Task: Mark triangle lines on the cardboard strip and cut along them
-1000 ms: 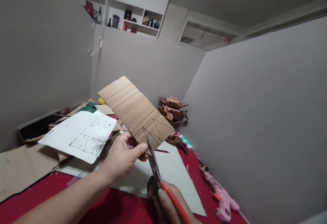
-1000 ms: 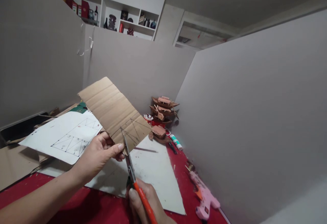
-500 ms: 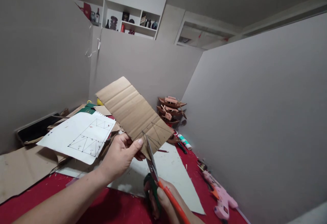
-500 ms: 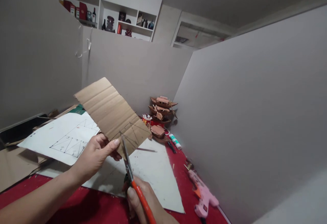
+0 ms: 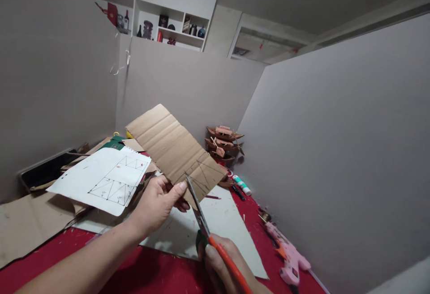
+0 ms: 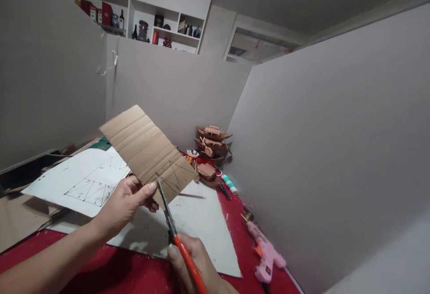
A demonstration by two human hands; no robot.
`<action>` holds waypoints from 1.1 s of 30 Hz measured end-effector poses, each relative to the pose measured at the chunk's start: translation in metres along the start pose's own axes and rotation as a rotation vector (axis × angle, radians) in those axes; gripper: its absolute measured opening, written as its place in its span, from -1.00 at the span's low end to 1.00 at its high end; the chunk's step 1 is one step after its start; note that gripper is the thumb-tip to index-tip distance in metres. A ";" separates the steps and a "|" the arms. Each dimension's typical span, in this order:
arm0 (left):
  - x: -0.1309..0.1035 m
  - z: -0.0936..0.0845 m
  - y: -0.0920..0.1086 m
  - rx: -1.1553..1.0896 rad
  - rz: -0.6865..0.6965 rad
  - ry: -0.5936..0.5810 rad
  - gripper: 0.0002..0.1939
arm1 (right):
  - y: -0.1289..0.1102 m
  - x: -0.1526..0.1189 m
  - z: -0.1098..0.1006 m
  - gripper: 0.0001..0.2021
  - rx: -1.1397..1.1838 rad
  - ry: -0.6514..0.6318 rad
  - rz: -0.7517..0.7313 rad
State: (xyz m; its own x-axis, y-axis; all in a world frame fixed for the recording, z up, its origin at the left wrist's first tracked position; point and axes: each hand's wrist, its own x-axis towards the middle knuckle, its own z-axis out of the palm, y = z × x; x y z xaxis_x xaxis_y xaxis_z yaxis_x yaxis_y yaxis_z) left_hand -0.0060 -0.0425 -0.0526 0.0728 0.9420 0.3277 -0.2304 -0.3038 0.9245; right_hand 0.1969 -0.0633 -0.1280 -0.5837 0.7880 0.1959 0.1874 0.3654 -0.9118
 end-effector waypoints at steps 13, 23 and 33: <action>-0.005 0.004 -0.001 0.082 -0.034 -0.048 -0.49 | -0.004 0.007 -0.002 -0.41 -0.072 0.034 -0.095; -0.004 0.000 0.000 0.152 -0.008 0.027 -0.46 | -0.007 0.005 -0.002 -0.42 -0.018 0.010 -0.066; 0.001 -0.003 -0.002 0.115 -0.010 -0.030 -0.48 | -0.012 0.000 -0.003 -0.44 -0.039 0.007 0.025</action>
State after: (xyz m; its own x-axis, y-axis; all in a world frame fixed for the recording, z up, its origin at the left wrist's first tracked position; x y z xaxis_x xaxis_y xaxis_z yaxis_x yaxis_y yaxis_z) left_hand -0.0079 -0.0405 -0.0550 0.1039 0.9409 0.3223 -0.1165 -0.3103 0.9435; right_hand 0.1973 -0.0665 -0.1157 -0.5729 0.8006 0.1758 0.2327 0.3645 -0.9017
